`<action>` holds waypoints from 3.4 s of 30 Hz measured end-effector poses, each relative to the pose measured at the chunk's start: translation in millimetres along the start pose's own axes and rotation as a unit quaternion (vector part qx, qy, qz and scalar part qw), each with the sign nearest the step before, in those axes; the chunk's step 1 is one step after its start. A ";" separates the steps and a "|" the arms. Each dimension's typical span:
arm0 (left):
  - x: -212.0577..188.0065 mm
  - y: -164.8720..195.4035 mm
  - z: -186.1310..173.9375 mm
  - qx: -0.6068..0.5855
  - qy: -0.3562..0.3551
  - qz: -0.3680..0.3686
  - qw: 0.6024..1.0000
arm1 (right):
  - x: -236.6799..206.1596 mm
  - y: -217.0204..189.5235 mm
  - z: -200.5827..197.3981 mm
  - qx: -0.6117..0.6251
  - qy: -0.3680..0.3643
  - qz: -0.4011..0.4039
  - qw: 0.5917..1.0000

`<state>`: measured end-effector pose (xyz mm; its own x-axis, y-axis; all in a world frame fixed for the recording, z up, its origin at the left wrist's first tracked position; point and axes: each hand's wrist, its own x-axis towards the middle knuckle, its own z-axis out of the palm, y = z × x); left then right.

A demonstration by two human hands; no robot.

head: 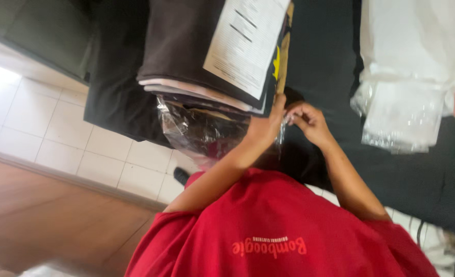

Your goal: The person folds a white t-shirt and places it into a clear plastic bag. She then folds a black t-shirt, inserts it into another plastic bag, and seals it. The packaged items are placed on a table with other folded clothes.

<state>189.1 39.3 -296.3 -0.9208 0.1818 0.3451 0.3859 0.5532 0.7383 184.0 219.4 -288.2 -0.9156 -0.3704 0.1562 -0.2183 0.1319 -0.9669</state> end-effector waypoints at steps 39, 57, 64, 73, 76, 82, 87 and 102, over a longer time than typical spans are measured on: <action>-39.8 -40.1 -247.2 0.134 0.001 0.216 0.967 | 75.6 -127.1 74.1 -0.430 0.019 -0.274 0.860; -18.5 -36.9 -261.9 0.073 -0.053 0.341 0.936 | 48.2 -217.1 84.7 -0.317 0.241 -0.244 0.884; -19.0 -41.5 -257.6 0.086 -0.060 0.359 0.927 | 154.8 -299.1 156.0 -0.501 0.155 -0.209 0.825; -16.7 -55.7 -268.2 -0.003 -0.103 0.321 0.942 | 162.5 -195.9 185.8 -0.596 0.052 -0.100 0.795; -8.4 -62.4 -293.0 0.009 -0.141 0.311 0.940 | 158.7 -190.3 180.0 -0.593 0.043 -0.100 0.797; 8.3 -65.1 -318.9 0.067 -0.185 0.308 0.931 | 162.9 -196.2 186.3 -0.605 0.060 -0.133 0.783; 19.4 -64.2 -317.4 -0.006 -0.166 0.276 0.947 | 152.2 -214.7 185.4 -0.598 0.062 -0.284 0.747; 69.4 -84.9 -320.3 -0.214 -0.327 0.190 0.901 | 108.4 -229.0 234.2 -0.573 0.019 -0.100 0.814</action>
<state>110.6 -255.4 -149.4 -0.4996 0.8092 0.3093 0.5383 0.0103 0.8427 213.7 -66.3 -97.0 -0.8276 -0.4650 0.3145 -0.5166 0.8500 -0.1028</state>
